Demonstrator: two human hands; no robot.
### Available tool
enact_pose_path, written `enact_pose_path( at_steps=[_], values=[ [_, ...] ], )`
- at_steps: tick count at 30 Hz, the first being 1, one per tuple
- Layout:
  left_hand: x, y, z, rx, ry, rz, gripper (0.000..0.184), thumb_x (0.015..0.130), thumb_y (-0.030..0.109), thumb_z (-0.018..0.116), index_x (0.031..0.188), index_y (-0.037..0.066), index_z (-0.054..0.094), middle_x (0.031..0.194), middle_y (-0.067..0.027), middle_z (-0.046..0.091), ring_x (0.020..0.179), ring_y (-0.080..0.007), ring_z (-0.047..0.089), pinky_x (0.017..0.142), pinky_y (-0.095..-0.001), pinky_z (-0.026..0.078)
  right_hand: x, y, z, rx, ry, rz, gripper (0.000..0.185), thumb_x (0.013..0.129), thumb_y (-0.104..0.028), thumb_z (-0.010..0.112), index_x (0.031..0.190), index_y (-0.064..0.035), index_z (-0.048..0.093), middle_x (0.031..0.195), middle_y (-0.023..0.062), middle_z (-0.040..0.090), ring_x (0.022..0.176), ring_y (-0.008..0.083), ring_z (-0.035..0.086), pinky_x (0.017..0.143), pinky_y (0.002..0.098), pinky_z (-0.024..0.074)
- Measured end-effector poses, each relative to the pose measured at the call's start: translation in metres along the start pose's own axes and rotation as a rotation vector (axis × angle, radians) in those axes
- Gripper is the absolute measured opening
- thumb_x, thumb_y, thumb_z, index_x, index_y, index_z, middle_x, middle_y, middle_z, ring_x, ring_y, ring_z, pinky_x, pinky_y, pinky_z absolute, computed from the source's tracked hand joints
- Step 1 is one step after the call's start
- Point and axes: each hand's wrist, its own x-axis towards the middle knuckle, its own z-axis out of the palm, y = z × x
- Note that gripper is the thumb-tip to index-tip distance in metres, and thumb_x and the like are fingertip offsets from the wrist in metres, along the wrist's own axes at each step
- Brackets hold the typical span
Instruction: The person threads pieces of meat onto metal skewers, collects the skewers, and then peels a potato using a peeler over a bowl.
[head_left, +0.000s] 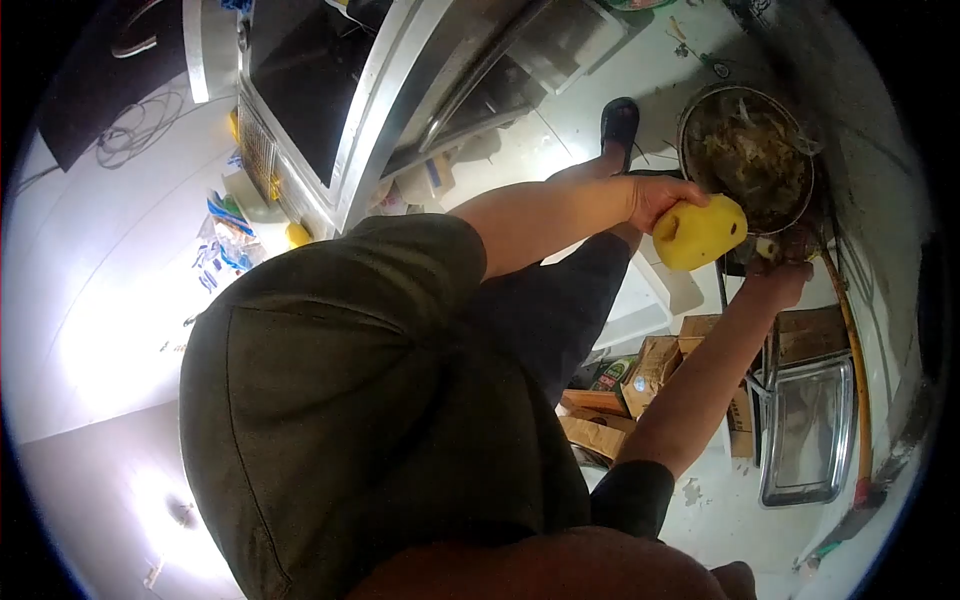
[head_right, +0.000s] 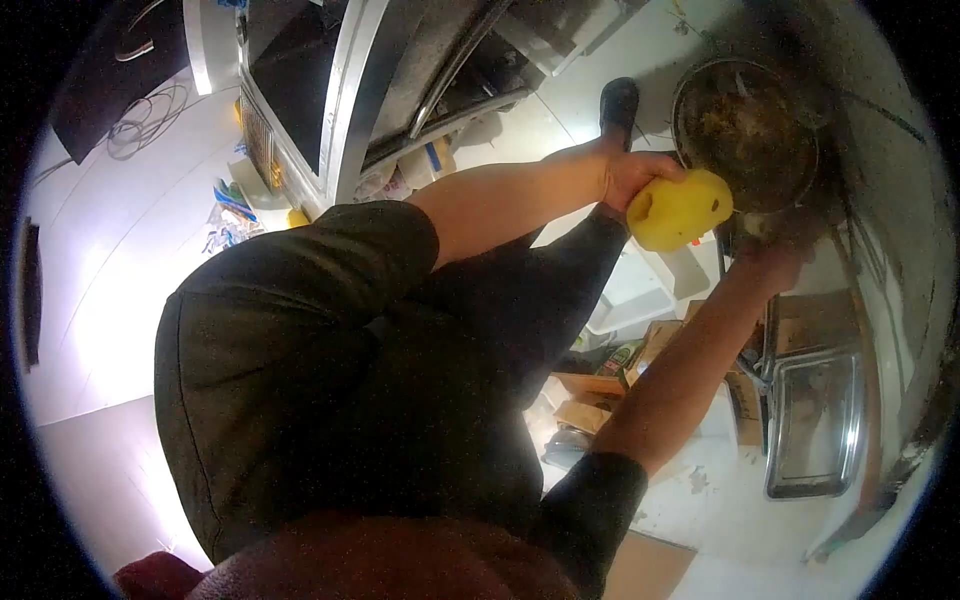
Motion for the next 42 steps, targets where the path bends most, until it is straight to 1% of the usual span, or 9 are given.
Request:
enact_pose_path(
  at_steps=[8,10,12,15,19,24,32,39,42],
  values=[
    [0.005,-0.009,0.012,-0.077,0.044,0.075,0.045,0.085,0.028,0.057,0.117,-0.004,0.055,0.107,-0.0187,0.064,0.092,-0.0294,0.065,0.085,-0.0427,0.052,-0.061,-0.048,0.017,0.296,0.021,0.215,0.034,0.094,-0.031,0.047,0.112,-0.0030,0.053,0.106,0.0080,0.061,0.081,0.0221,0.063,0.058,0.0352,0.0556],
    [0.007,-0.009,0.013,-0.043,0.046,0.067,0.046,0.085,0.029,0.057,0.119,-0.003,0.054,0.109,-0.0185,0.064,0.094,-0.0293,0.065,0.086,-0.0432,0.052,-0.018,0.007,0.007,-0.226,-0.016,-0.404,0.034,0.094,-0.032,0.048,0.110,-0.0016,0.053,0.104,0.0092,0.061,0.081,0.0223,0.063,0.060,0.0374,0.0564],
    [0.007,-0.010,0.013,-0.044,0.046,0.058,0.047,0.087,0.031,0.056,0.120,-0.001,0.054,0.111,-0.0187,0.063,0.097,-0.0298,0.064,0.087,-0.0445,0.051,0.037,0.045,-0.008,-0.671,-0.003,-0.643,0.040,0.091,-0.035,0.051,0.117,-0.0044,0.049,0.114,0.0131,0.054,0.090,0.0272,0.061,0.068,0.0396,0.0558],
    [-0.002,-0.005,0.014,-0.089,-0.070,-0.034,0.048,0.089,0.034,0.053,0.123,-0.001,0.052,0.114,-0.0192,0.061,0.100,-0.0309,0.062,0.089,-0.0460,0.050,0.085,0.065,-0.025,-0.984,0.034,-0.544,0.056,0.088,-0.040,0.055,0.133,-0.0098,0.041,0.131,0.0183,0.045,0.100,0.0338,0.056,0.077,0.0415,0.0512],
    [0.003,-0.003,0.013,-0.080,-0.035,0.034,0.052,0.091,0.039,0.050,0.126,0.000,0.049,0.116,-0.0199,0.060,0.103,-0.0324,0.061,0.090,-0.0465,0.049,0.102,0.075,-0.030,-0.781,-0.027,-0.724,0.043,0.096,-0.035,0.041,0.123,-0.0034,0.049,0.108,0.0127,0.057,0.067,0.0223,0.050,0.053,0.0405,0.0417],
    [0.010,-0.010,0.014,0.074,0.063,0.133,0.048,0.092,0.033,0.052,0.126,-0.001,0.048,0.118,-0.0195,0.059,0.105,-0.0323,0.060,0.093,-0.0472,0.047,0.022,0.002,-0.002,0.567,-0.012,0.160,0.040,0.098,-0.035,0.034,0.111,-0.0032,0.055,0.084,0.0089,0.059,0.053,0.0183,0.042,0.043,0.0383,0.0331],
    [0.011,-0.001,0.026,0.041,0.130,0.130,0.042,0.092,0.026,0.055,0.126,0.001,0.049,0.120,-0.0141,0.059,0.106,-0.0250,0.060,0.091,-0.0399,0.050,-0.056,-0.048,0.013,0.445,0.041,0.272,0.036,0.098,-0.036,0.032,0.088,-0.0066,0.051,0.071,0.0060,0.052,0.042,0.0199,0.032,0.032,0.0322,0.0264],
    [0.015,-0.006,0.034,0.220,0.239,0.217,0.037,0.091,0.027,0.056,0.120,0.004,0.054,0.109,-0.0126,0.064,0.097,-0.0210,0.064,0.083,-0.0345,0.053,-0.028,0.010,0.004,-0.346,0.036,-0.640,0.036,0.096,-0.034,0.039,0.094,-0.0025,0.056,0.087,0.0102,0.060,0.068,0.0253,0.053,0.054,0.0368,0.0432],
    [0.007,-0.009,0.033,0.301,0.276,0.217,0.036,0.090,0.025,0.056,0.118,0.002,0.055,0.107,-0.0118,0.064,0.094,-0.0201,0.064,0.081,-0.0334,0.054,0.081,0.055,-0.021,-0.377,0.065,-0.648,0.035,0.095,-0.032,0.043,0.097,-0.0001,0.058,0.095,0.0123,0.064,0.080,0.0275,0.061,0.064,0.0390,0.0500]
  ],
)
